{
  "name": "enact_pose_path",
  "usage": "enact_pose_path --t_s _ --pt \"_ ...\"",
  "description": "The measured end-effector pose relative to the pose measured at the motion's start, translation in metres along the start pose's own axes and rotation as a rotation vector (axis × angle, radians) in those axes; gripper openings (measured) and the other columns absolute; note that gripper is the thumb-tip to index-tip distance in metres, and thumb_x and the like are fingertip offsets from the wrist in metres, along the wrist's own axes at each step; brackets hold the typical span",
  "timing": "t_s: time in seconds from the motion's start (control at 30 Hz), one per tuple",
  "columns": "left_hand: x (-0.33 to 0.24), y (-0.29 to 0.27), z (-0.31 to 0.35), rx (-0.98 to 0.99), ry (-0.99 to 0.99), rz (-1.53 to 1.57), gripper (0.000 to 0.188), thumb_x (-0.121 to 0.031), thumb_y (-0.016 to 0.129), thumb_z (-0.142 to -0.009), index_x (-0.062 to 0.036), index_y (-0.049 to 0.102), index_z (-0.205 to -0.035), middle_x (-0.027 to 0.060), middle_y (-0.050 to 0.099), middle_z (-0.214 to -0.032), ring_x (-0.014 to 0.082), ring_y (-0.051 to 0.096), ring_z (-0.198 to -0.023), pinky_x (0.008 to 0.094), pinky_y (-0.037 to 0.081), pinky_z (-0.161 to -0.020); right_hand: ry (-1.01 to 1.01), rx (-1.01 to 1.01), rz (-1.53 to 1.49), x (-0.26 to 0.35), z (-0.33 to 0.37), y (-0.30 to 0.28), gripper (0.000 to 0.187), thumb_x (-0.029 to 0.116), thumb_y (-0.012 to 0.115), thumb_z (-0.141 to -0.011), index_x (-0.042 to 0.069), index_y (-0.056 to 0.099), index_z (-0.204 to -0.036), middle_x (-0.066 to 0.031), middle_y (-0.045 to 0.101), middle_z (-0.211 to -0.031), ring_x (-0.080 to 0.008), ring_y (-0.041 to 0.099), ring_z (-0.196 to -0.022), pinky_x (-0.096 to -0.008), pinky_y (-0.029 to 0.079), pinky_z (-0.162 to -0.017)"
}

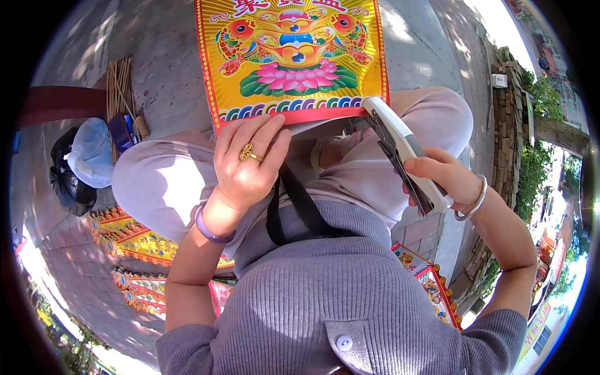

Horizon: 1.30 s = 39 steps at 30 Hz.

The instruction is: The person assembles decorative paper lanterns by folding the edges of printed paper sheets and stapling multiple sections together using a stapler. They work on the pavement, handling various finished and unfinished lantern components.

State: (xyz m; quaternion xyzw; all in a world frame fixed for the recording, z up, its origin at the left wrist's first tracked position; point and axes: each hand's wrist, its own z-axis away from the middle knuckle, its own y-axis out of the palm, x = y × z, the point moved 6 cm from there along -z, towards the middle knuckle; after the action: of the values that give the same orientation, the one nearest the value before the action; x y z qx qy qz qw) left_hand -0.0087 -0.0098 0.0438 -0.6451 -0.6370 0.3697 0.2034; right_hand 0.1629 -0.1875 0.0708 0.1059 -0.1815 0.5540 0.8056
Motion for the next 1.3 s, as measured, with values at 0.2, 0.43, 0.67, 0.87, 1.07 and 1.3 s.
enact_pose_path --t_s 0.2,0.43,0.67,0.87,1.07,1.3 --pt "0.003 -0.011 -0.003 0.08 -0.018 -0.089 0.02 -0.004 0.063 -0.061 -0.0077 0.066 -0.081 0.0049 0.065 -0.098 0.0215 0.06 -0.091 0.0369 0.045 -0.08 -0.008 0.003 -0.007 -0.003 -0.001 -0.001 0.036 0.032 0.061 -0.081 0.001 0.052 -0.096 -0.0066 0.058 -0.076 -0.0136 0.06 -0.059 -0.0283 0.05 -0.047" --pt "0.01 -0.015 -0.008 0.137 0.003 -0.079 0.017 -0.005 0.065 -0.062 -0.0066 0.066 -0.079 0.0047 0.065 -0.102 0.0204 0.06 -0.09 0.0368 0.046 -0.08 -0.006 -0.015 -0.024 -0.003 0.0 -0.003 0.035 0.032 0.06 -0.081 0.001 0.052 -0.095 -0.0073 0.058 -0.075 -0.0146 0.06 -0.061 -0.0292 0.05 -0.047" --pt "0.014 -0.017 -0.005 0.091 0.05 -0.12 0.018 -0.004 0.065 -0.062 -0.0051 0.065 -0.08 0.0051 0.065 -0.101 0.0204 0.061 -0.089 0.0355 0.047 -0.078 -0.023 0.0 -0.037 -0.003 0.0 -0.004 0.035 0.032 0.06 -0.081 0.001 0.052 -0.095 -0.0078 0.058 -0.076 -0.015 0.06 -0.061 -0.0297 0.05 -0.048" --pt "0.018 -0.017 -0.005 -0.017 0.082 -0.083 0.017 -0.005 0.059 -0.061 -0.0031 0.064 -0.078 0.0057 0.065 -0.092 0.0214 0.061 -0.084 0.0334 0.049 -0.072 -0.043 0.016 -0.044 -0.006 0.0 -0.005 0.033 0.031 0.06 -0.082 0.001 0.053 -0.094 -0.0072 0.059 -0.076 -0.0149 0.061 -0.062 -0.0292 0.051 -0.049" --pt "0.024 -0.018 -0.01 -0.066 0.018 0.055 0.02 0.004 0.069 -0.056 -0.0032 0.064 -0.075 0.0041 0.065 -0.083 0.0221 0.059 -0.073 0.0315 0.048 -0.063 -0.038 0.026 -0.051 -0.007 0.001 -0.005 0.031 0.029 0.06 -0.082 0.001 0.053 -0.094 -0.0067 0.059 -0.075 -0.0149 0.061 -0.062 -0.0291 0.051 -0.049" --pt "0.025 -0.015 -0.009 -0.07 0.018 0.078 0.021 0.006 0.068 -0.056 -0.0031 0.063 -0.074 0.0043 0.064 -0.08 0.0229 0.058 -0.07 0.0318 0.047 -0.06 -0.044 0.022 -0.043 -0.008 0.001 -0.005 0.031 0.029 0.059 -0.082 0.001 0.053 -0.093 -0.0068 0.059 -0.075 -0.0148 0.061 -0.062 -0.0292 0.05 -0.048"
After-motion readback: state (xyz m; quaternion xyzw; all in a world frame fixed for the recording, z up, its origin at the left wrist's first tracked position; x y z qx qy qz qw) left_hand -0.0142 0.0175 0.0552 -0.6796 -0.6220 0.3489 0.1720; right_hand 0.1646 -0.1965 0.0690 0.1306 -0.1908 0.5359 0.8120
